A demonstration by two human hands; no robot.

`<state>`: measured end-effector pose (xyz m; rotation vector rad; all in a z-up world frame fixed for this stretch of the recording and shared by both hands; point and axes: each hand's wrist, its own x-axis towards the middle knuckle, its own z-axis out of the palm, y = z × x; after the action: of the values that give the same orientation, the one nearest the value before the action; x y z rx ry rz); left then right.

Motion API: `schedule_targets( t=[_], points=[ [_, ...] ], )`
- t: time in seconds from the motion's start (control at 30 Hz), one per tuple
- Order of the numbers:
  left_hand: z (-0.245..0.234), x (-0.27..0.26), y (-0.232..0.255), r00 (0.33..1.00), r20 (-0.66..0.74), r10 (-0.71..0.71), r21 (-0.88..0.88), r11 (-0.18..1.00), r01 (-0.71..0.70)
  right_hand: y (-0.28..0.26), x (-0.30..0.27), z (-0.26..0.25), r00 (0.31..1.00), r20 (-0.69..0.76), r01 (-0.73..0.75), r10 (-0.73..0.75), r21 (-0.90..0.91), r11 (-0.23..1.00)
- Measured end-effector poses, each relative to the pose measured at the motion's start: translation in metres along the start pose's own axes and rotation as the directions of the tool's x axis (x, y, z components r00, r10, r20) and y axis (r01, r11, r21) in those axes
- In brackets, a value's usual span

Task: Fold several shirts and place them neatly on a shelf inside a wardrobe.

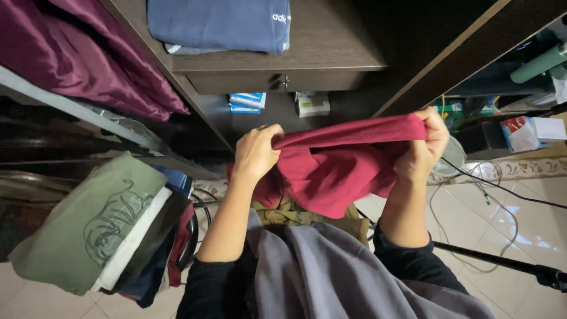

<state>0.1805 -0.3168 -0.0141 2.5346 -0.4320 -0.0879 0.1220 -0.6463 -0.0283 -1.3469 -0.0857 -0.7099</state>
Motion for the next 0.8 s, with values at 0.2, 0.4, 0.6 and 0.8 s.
schedule_targets(
  t=[0.2, 0.4, 0.6, 0.8],
  points=[
    [0.071, 0.001, -0.025, 0.989, -0.062, 0.131, 0.057, 0.990, -0.128, -0.013, 0.000, 0.012, 0.995, -0.093, 0.035, -0.021, 0.146, 0.989],
    [-0.017, 0.001, 0.011, 0.937, 0.136, -0.322, -0.244, 0.905, 0.347, 0.019, 0.000, -0.048, 0.995, -0.005, 0.097, -0.102, -0.260, 0.961],
    [-0.037, -0.005, 0.022, 0.947, -0.277, 0.165, -0.581, 0.756, -0.301, -0.036, 0.003, 0.021, 0.961, 0.263, 0.085, 0.080, -0.561, 0.823],
    [-0.031, -0.013, 0.081, 0.884, -0.132, 0.448, -0.319, 0.826, -0.466, -0.003, -0.033, 0.066, 0.739, 0.624, -0.065, 0.253, -0.307, 0.949]
  ],
)
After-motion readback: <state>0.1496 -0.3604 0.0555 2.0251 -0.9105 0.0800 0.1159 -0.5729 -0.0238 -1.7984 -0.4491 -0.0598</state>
